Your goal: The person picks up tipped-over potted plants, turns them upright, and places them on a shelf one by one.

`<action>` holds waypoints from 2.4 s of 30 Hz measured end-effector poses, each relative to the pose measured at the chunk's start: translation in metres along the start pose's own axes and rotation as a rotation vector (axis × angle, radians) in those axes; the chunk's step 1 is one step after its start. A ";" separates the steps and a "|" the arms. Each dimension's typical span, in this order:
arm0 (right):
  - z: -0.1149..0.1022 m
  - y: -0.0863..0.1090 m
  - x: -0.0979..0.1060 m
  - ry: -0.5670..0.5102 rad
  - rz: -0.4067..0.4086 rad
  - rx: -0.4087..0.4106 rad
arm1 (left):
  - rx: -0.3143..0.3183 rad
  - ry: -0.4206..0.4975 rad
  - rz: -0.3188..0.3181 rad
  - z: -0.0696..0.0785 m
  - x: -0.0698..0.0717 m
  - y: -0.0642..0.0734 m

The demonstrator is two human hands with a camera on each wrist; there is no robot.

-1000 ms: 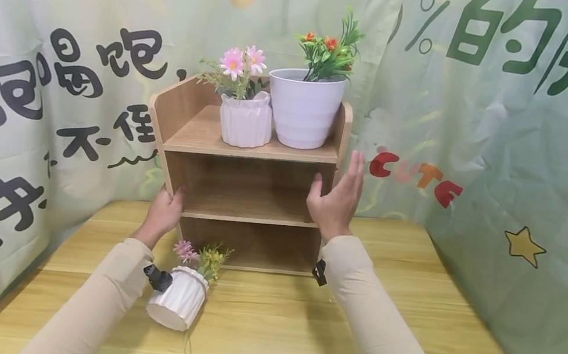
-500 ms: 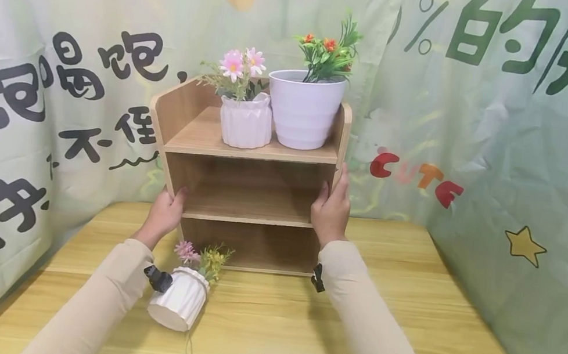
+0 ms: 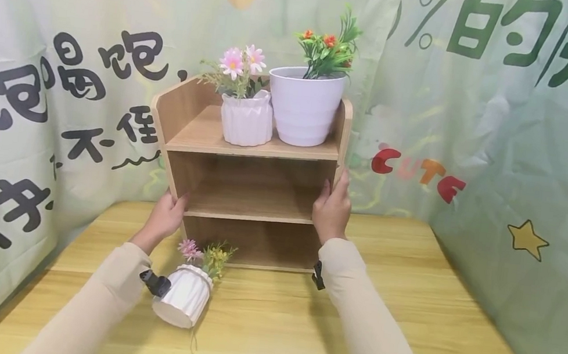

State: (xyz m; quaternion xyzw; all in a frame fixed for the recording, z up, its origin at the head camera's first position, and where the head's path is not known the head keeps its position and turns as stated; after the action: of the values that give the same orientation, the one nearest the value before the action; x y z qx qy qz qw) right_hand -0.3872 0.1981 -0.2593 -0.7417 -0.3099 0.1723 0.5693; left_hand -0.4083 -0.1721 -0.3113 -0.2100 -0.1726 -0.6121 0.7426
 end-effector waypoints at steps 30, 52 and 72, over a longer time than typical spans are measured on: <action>0.001 -0.002 -0.001 -0.004 -0.008 0.000 | 0.121 -0.234 -0.376 -0.066 -0.046 0.113; 0.002 0.004 0.000 0.002 -0.026 -0.013 | 0.107 -0.074 -0.399 -0.069 -0.055 0.121; 0.002 0.003 -0.001 0.006 -0.027 -0.013 | 0.116 -0.102 -0.280 -0.076 -0.045 0.120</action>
State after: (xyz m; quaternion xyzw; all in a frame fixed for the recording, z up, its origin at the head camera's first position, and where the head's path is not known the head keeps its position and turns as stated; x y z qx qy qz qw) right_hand -0.3883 0.1987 -0.2628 -0.7415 -0.3193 0.1606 0.5678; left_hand -0.2988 -0.1547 -0.4111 -0.1714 -0.2727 -0.6870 0.6513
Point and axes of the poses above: each hand's wrist, its own y-axis away from the middle knuckle, its own x-axis out of the back of the hand, z = x × y, the point moved 10 cm from there along -y, towards the middle knuckle, and after that the axes turned 14 degrees about x, right-handed, at the moved point
